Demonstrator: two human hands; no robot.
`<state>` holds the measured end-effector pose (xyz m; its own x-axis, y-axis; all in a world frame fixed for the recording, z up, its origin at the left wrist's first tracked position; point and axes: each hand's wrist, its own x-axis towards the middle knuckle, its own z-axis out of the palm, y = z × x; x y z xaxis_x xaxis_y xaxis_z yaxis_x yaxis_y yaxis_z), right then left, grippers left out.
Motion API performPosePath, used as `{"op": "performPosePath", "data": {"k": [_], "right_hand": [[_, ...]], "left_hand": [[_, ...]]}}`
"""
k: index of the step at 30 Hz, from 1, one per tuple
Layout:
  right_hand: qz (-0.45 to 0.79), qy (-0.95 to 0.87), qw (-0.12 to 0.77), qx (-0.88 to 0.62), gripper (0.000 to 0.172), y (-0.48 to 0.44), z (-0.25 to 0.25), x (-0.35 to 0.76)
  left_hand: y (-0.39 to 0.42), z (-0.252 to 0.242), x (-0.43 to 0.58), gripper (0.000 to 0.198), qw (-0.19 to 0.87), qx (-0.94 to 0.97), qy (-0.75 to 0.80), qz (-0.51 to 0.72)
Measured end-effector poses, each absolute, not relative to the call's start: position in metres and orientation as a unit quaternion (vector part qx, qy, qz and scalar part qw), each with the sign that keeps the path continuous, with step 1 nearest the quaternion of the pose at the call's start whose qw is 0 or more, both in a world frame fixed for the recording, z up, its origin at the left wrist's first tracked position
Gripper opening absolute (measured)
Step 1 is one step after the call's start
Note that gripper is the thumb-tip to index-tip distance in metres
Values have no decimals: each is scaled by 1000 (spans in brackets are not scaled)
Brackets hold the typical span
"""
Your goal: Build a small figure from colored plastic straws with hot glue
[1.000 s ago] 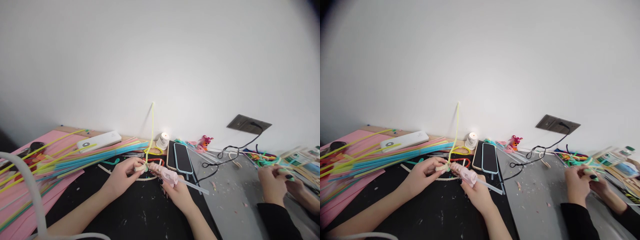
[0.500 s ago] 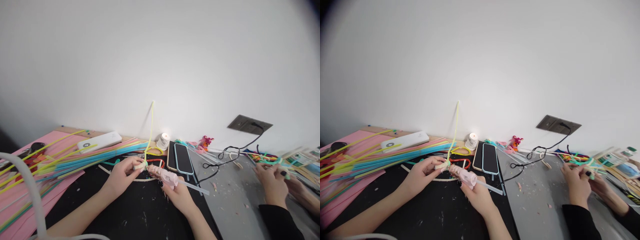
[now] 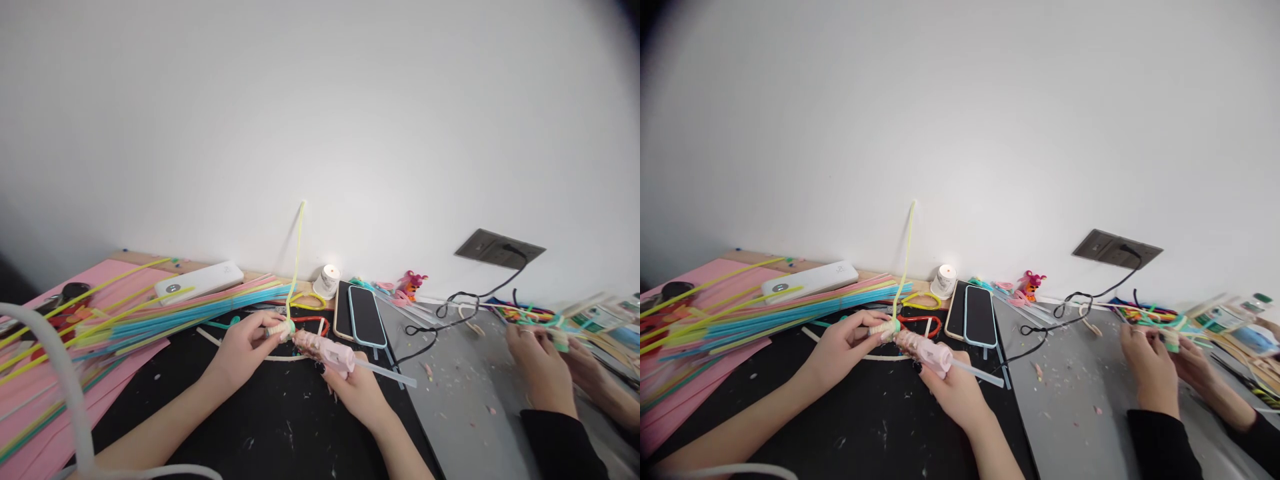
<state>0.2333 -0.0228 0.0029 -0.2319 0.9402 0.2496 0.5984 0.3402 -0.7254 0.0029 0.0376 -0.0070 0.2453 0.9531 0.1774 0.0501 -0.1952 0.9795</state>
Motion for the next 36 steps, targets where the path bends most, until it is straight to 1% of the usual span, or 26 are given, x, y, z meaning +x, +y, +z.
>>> {"op": "performPosePath", "data": {"k": [5,10,13,19,25,36], "right_hand": [[258,-739,337,-524,16,-24,11,228],[273,-735,334,-523,13,-24,10,229],[281,-731,329,-528,14,-23,8,229],[276,-732,327,-531,14,-23,9,228],[263,-735,330,-530,18,-23,10,228],[252,-744,336,-520,14,-24,11,228]], "left_hand": [[38,-7,4,16,491,615,404,466],[39,-9,4,17,500,605,402,471],[39,-8,4,17,502,605,401,471],[38,-6,4,20,505,602,402,470],[38,-7,3,21,501,608,405,464],[38,-7,2,21,508,603,405,462]]}}
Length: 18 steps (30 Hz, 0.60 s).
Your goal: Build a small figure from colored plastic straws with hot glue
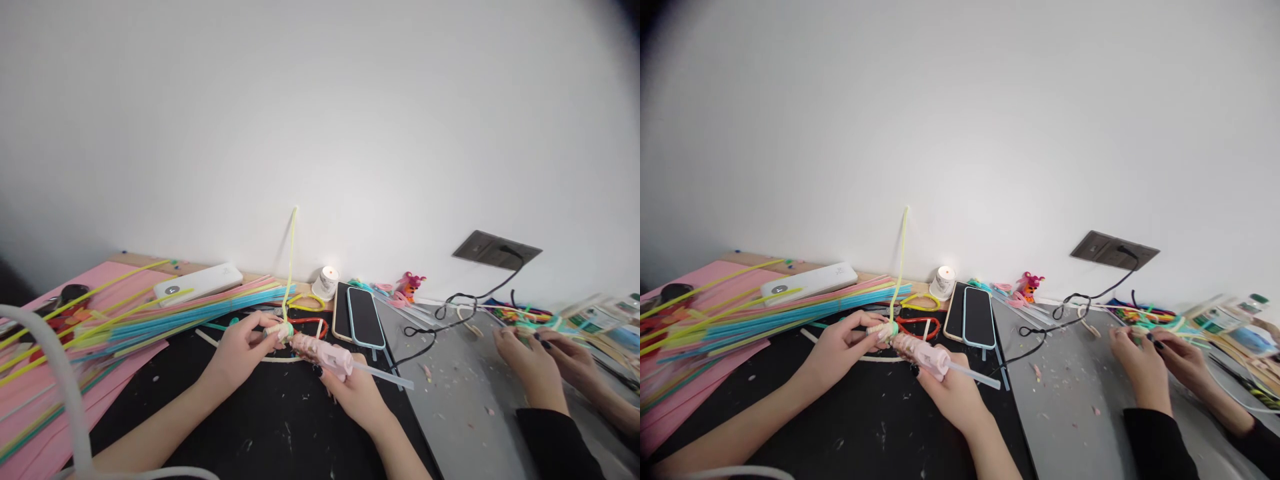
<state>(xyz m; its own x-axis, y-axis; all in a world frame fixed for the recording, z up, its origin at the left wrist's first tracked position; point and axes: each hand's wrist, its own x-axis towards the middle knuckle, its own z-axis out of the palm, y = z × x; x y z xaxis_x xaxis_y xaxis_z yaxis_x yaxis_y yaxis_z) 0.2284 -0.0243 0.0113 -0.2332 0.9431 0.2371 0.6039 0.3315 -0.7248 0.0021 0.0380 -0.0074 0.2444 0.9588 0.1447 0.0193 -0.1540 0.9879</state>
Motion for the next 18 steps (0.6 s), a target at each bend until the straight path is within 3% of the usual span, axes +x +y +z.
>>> {"op": "performPosePath", "data": {"k": [18], "right_hand": [[250,-720,356,-541,13,-22,6,231]], "left_hand": [[34,-1,5,14,477,643,388,457]]}}
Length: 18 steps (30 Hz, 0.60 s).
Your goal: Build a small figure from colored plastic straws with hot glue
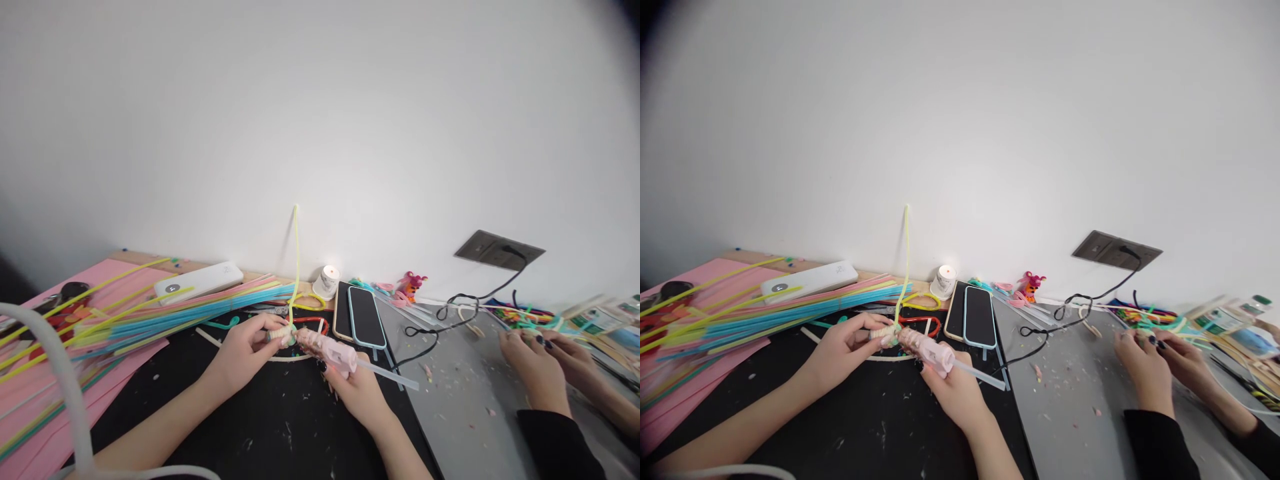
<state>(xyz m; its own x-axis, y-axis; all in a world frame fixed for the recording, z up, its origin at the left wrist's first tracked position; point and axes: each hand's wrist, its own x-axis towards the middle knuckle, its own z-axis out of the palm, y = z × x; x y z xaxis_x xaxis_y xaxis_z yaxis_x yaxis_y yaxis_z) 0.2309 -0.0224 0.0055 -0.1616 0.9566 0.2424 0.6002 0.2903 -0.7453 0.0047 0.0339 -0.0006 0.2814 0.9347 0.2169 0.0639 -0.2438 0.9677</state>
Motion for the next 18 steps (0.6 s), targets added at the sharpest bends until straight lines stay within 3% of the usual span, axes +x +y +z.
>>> {"op": "performPosePath", "data": {"k": [18], "right_hand": [[228,-725,369,-535,13,-22,9,231]], "left_hand": [[32,-1,4,11,443,689,373,436]]}}
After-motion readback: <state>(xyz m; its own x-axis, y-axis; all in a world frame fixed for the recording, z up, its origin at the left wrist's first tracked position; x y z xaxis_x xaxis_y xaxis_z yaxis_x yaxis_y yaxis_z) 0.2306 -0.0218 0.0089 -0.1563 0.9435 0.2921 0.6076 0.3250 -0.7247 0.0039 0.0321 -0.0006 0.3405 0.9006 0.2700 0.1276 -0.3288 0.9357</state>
